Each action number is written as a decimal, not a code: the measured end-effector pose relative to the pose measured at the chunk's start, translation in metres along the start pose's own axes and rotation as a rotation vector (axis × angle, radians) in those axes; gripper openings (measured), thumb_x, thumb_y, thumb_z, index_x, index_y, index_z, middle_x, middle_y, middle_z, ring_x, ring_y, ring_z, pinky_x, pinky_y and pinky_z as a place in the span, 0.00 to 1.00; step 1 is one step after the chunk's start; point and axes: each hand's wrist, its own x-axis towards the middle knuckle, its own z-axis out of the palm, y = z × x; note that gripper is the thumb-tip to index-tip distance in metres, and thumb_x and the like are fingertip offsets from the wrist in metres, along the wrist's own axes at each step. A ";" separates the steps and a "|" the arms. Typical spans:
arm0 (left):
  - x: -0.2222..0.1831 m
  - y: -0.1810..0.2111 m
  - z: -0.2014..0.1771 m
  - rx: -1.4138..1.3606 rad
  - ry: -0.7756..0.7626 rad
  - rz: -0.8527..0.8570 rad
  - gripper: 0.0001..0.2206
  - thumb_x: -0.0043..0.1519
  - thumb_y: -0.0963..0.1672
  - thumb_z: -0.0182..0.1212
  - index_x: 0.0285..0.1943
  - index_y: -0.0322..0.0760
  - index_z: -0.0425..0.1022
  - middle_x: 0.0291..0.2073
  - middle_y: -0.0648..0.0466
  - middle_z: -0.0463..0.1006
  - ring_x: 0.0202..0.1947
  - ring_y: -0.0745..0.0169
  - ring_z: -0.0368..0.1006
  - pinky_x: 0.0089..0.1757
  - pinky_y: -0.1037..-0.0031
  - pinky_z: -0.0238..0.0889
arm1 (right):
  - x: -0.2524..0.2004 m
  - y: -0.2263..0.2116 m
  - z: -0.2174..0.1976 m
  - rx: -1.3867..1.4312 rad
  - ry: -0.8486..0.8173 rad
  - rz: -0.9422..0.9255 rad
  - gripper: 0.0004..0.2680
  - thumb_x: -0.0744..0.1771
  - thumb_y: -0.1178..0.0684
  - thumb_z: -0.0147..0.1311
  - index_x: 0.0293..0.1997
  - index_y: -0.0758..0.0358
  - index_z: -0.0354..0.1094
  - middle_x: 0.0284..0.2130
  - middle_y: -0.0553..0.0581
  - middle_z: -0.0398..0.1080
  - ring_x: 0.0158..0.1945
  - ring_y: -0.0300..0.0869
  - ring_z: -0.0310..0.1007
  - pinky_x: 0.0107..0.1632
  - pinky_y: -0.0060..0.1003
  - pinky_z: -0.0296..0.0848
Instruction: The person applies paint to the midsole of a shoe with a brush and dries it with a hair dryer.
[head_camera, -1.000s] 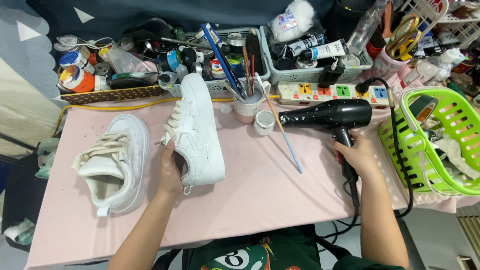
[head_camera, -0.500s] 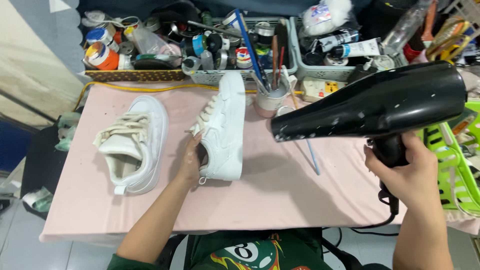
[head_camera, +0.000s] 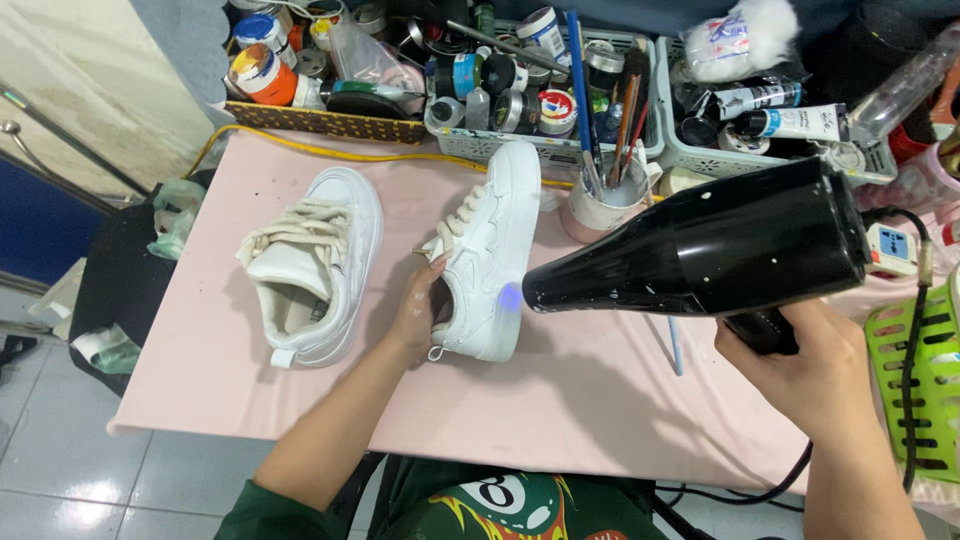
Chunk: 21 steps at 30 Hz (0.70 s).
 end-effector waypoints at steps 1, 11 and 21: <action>0.002 -0.001 -0.002 -0.004 -0.011 0.008 0.28 0.65 0.52 0.51 0.69 0.29 0.64 0.60 0.44 0.74 0.59 0.54 0.72 0.59 0.63 0.66 | -0.001 0.003 0.001 -0.010 0.003 0.004 0.14 0.61 0.58 0.68 0.48 0.64 0.72 0.32 0.59 0.75 0.32 0.46 0.78 0.36 0.36 0.73; 0.008 0.015 0.012 -0.058 0.086 -0.064 0.33 0.62 0.55 0.50 0.73 0.34 0.59 0.65 0.46 0.71 0.63 0.54 0.70 0.62 0.62 0.61 | 0.005 0.005 -0.020 -0.077 0.046 -0.007 0.15 0.57 0.58 0.72 0.43 0.69 0.73 0.31 0.59 0.74 0.28 0.46 0.76 0.35 0.38 0.72; 0.035 0.017 0.005 -0.172 -0.124 0.113 0.33 0.65 0.54 0.52 0.75 0.32 0.56 0.67 0.43 0.67 0.66 0.50 0.66 0.65 0.59 0.58 | 0.041 0.000 -0.030 -0.139 0.090 -0.328 0.16 0.59 0.53 0.72 0.46 0.65 0.73 0.36 0.59 0.75 0.36 0.49 0.76 0.40 0.39 0.73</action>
